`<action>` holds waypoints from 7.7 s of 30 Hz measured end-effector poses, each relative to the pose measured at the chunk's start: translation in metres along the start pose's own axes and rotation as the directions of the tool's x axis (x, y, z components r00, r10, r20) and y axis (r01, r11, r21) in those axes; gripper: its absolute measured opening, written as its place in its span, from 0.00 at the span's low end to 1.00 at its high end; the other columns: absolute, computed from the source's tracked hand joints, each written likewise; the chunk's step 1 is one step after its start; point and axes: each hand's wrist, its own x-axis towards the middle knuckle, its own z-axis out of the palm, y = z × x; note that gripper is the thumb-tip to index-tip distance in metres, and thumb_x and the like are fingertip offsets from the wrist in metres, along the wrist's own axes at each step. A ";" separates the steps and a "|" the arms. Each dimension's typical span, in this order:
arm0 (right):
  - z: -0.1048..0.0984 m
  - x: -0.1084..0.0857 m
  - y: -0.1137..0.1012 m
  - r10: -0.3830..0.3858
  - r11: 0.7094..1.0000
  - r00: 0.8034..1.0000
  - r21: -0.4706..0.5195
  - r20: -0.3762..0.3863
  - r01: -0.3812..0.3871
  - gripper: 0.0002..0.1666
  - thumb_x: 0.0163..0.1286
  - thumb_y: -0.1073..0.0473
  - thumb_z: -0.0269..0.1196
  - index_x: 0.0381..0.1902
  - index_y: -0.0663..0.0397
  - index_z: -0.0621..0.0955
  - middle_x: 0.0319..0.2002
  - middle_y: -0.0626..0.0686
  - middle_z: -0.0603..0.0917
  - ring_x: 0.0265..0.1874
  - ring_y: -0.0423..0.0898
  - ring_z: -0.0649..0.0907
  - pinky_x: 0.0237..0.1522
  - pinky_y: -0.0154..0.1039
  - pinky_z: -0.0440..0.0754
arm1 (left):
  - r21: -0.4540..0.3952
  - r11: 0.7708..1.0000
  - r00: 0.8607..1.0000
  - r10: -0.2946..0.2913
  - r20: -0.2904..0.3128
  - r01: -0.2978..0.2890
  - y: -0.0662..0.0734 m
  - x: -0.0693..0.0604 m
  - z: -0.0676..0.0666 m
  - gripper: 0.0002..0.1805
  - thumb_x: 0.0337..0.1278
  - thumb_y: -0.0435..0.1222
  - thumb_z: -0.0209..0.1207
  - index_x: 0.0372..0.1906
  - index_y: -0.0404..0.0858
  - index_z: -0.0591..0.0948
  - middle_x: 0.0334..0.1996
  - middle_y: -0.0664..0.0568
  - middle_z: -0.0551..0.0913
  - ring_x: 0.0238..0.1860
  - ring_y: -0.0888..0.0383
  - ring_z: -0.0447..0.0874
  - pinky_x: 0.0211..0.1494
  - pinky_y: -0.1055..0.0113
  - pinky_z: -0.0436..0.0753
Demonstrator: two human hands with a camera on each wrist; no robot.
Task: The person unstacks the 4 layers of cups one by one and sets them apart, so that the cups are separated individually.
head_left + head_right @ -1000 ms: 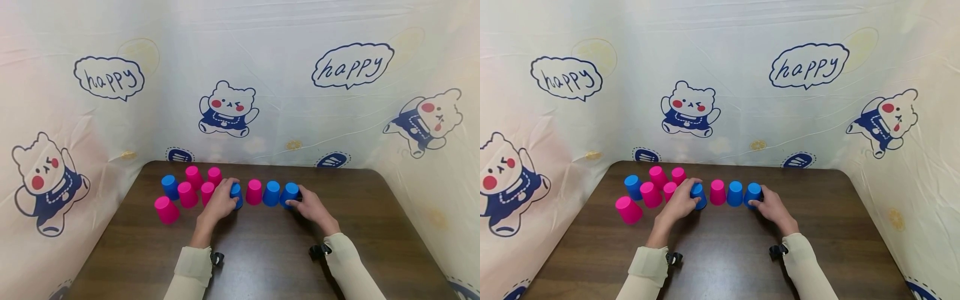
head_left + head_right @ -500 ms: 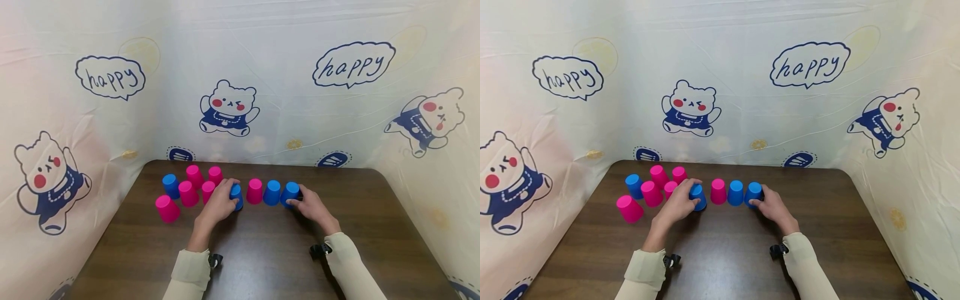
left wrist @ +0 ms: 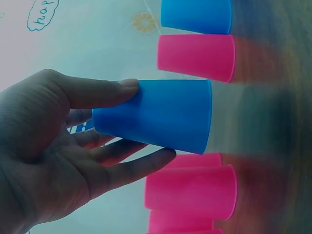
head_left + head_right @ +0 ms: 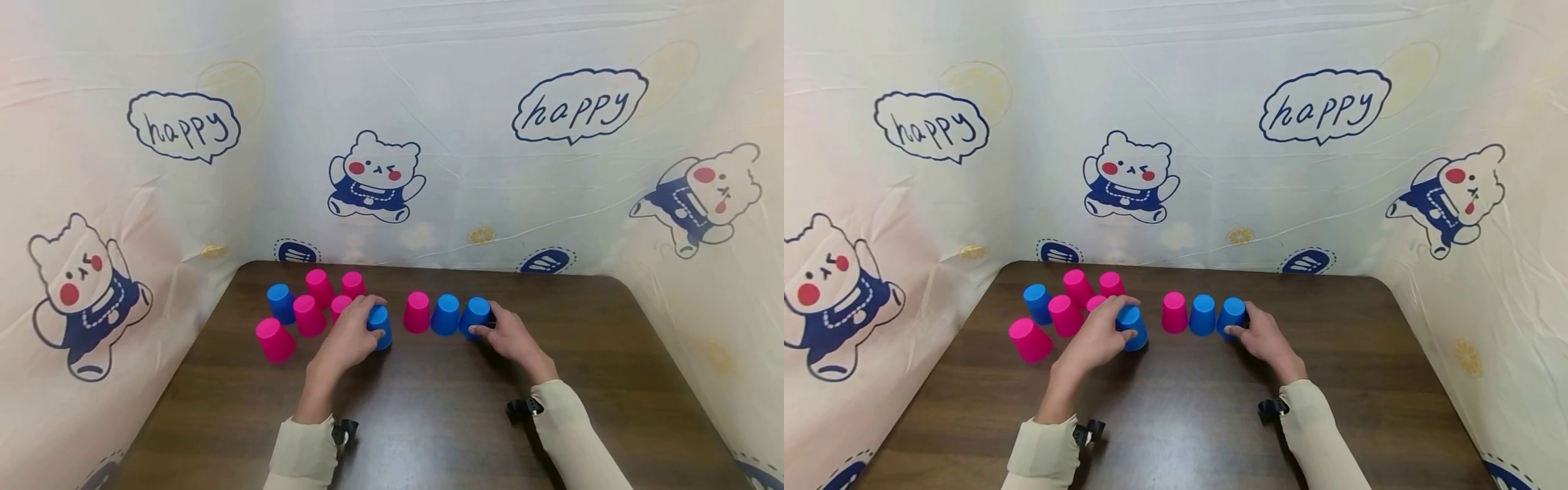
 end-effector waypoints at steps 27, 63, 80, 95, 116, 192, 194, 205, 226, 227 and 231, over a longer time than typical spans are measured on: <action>-0.001 0.000 0.002 0.005 1.000 1.000 0.003 0.001 -0.005 0.33 0.76 0.49 0.66 0.69 0.60 0.71 0.60 0.64 0.83 0.53 0.59 0.83 0.62 0.66 0.81 | 0.030 0.992 0.992 -0.126 0.001 0.126 -0.027 -0.045 -0.047 0.32 0.53 0.24 0.73 0.65 0.39 0.78 0.60 0.41 0.81 0.64 0.36 0.79 0.60 0.34 0.84; 0.004 0.002 0.000 0.013 1.000 0.998 0.017 -0.063 -0.012 0.31 0.73 0.52 0.70 0.67 0.58 0.74 0.59 0.60 0.84 0.56 0.58 0.84 0.64 0.67 0.80 | 0.064 0.969 0.971 -0.239 -0.005 0.238 -0.077 -0.038 -0.060 0.32 0.55 0.24 0.71 0.65 0.32 0.73 0.63 0.32 0.77 0.64 0.25 0.74 0.59 0.28 0.80; 0.004 0.002 0.001 0.015 1.000 0.998 0.024 -0.067 -0.013 0.33 0.73 0.52 0.70 0.70 0.58 0.73 0.61 0.62 0.83 0.59 0.60 0.83 0.65 0.67 0.79 | 0.052 0.963 0.964 -0.266 0.008 0.265 -0.081 -0.032 -0.057 0.31 0.57 0.23 0.68 0.65 0.31 0.71 0.65 0.30 0.74 0.66 0.24 0.71 0.59 0.27 0.79; 0.004 0.003 0.003 0.011 1.000 0.998 0.020 -0.066 -0.009 0.32 0.74 0.52 0.69 0.69 0.57 0.74 0.60 0.60 0.84 0.58 0.59 0.83 0.65 0.68 0.79 | 0.090 0.953 0.956 -0.292 0.025 0.289 -0.069 -0.035 -0.062 0.37 0.57 0.24 0.69 0.71 0.31 0.68 0.67 0.28 0.73 0.68 0.24 0.70 0.60 0.27 0.78; 0.001 0.003 0.005 0.006 1.000 0.997 0.017 -0.083 -0.005 0.32 0.73 0.53 0.70 0.69 0.58 0.74 0.62 0.62 0.83 0.61 0.63 0.83 0.66 0.69 0.78 | -0.035 0.966 0.948 0.243 -0.205 -0.255 0.022 0.002 -0.016 0.30 0.58 0.28 0.72 0.66 0.42 0.78 0.61 0.48 0.83 0.64 0.46 0.82 0.63 0.48 0.86; 0.003 0.003 0.003 -0.001 1.000 0.999 0.017 -0.039 0.002 0.32 0.75 0.52 0.68 0.69 0.61 0.72 0.63 0.66 0.82 0.62 0.65 0.82 0.67 0.70 0.76 | 0.077 0.994 0.992 -0.067 -0.110 0.076 0.006 0.002 0.012 0.38 0.45 0.33 0.81 0.65 0.40 0.78 0.54 0.45 0.85 0.55 0.44 0.84 0.51 0.45 0.90; 0.003 0.003 0.003 0.003 1.000 0.999 0.016 -0.037 -0.002 0.33 0.75 0.51 0.68 0.69 0.61 0.72 0.63 0.66 0.82 0.62 0.65 0.82 0.67 0.69 0.76 | 0.085 0.993 0.991 -0.071 -0.110 0.081 0.005 0.000 0.010 0.38 0.44 0.33 0.81 0.64 0.40 0.78 0.53 0.46 0.85 0.54 0.45 0.84 0.49 0.45 0.91; 0.002 0.004 0.003 0.008 1.000 1.000 0.015 -0.030 -0.008 0.33 0.75 0.51 0.68 0.69 0.60 0.72 0.63 0.65 0.82 0.60 0.63 0.82 0.66 0.69 0.77 | 0.141 0.981 0.990 -0.123 -0.067 0.132 -0.006 -0.006 -0.004 0.37 0.43 0.29 0.79 0.63 0.37 0.78 0.53 0.43 0.82 0.53 0.45 0.82 0.46 0.48 0.91; 0.002 0.001 0.004 -0.006 1.000 0.999 0.004 -0.036 0.006 0.30 0.75 0.50 0.68 0.66 0.59 0.73 0.60 0.62 0.84 0.57 0.60 0.83 0.64 0.68 0.79 | 0.193 0.955 0.974 -0.220 -0.054 0.227 -0.026 -0.012 -0.012 0.41 0.41 0.27 0.79 0.66 0.34 0.74 0.50 0.41 0.79 0.52 0.43 0.81 0.43 0.48 0.91; 0.002 0.001 0.004 -0.005 1.000 0.999 0.006 -0.037 0.005 0.29 0.75 0.50 0.68 0.66 0.58 0.74 0.59 0.62 0.84 0.57 0.60 0.83 0.64 0.68 0.79 | 0.192 0.954 0.973 -0.224 -0.053 0.230 -0.026 -0.012 -0.012 0.42 0.41 0.27 0.79 0.66 0.34 0.74 0.50 0.41 0.79 0.51 0.43 0.81 0.42 0.48 0.91; 0.003 0.001 0.002 -0.002 1.000 0.999 0.010 -0.036 0.003 0.29 0.75 0.51 0.68 0.66 0.58 0.74 0.59 0.63 0.84 0.57 0.60 0.83 0.65 0.68 0.79 | 0.190 0.953 0.972 -0.231 -0.050 0.236 -0.029 -0.014 -0.013 0.44 0.42 0.27 0.78 0.69 0.33 0.72 0.50 0.40 0.78 0.50 0.43 0.81 0.42 0.48 0.91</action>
